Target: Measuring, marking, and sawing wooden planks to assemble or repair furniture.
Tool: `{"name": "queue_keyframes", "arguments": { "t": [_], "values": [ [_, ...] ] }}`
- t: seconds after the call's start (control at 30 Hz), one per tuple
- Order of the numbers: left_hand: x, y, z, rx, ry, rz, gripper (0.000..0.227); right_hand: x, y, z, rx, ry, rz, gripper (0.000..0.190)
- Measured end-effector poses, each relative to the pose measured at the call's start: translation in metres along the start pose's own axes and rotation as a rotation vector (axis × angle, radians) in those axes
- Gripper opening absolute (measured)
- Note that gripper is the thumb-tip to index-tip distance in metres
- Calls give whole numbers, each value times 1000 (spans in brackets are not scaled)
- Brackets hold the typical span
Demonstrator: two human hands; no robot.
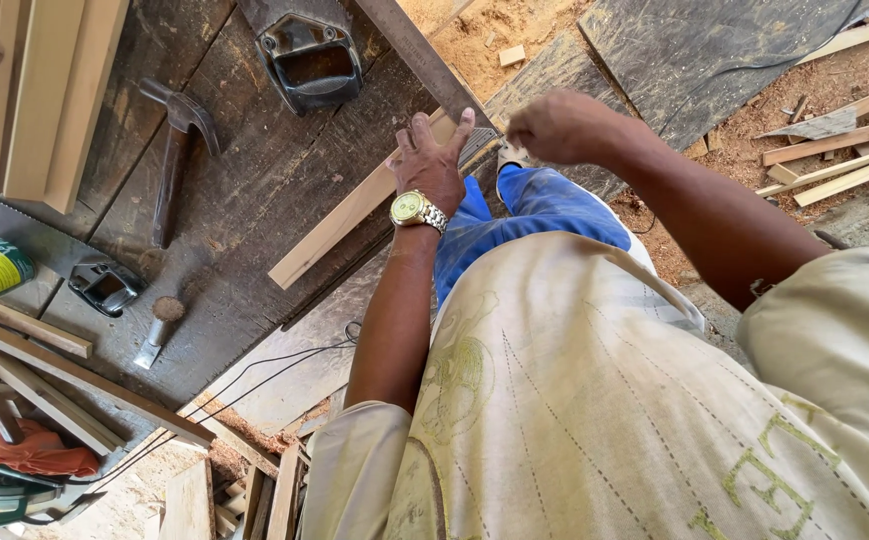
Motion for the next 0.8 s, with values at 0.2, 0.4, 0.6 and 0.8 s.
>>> {"name": "queue_keyframes", "arguments": {
  "t": [0.2,0.4,0.6,0.8],
  "values": [
    [-1,7,0,12,-1,12,84,-57,14,64,-65,-388,137,30],
    [-24,19,-8,-119,150,306,62,-149,26,169,-370,-1155,383,36],
    [-40,52,-34,-96,283,367,54,-178,37,206,-462,-1310,341,24],
    [-31,131,-91,-42,406,452,55,-122,21,160,-127,-1220,446,25]
  ]
}}
Point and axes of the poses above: each hand's wrist, its own y-axis away from the middle knuckle, its own x-axis out of the back of the hand, z = x × y, the point moved 3 cm from there along -y, towards the middle knuckle, and after that the axes turned 11 degrees about -z, right-handed, at the moved point
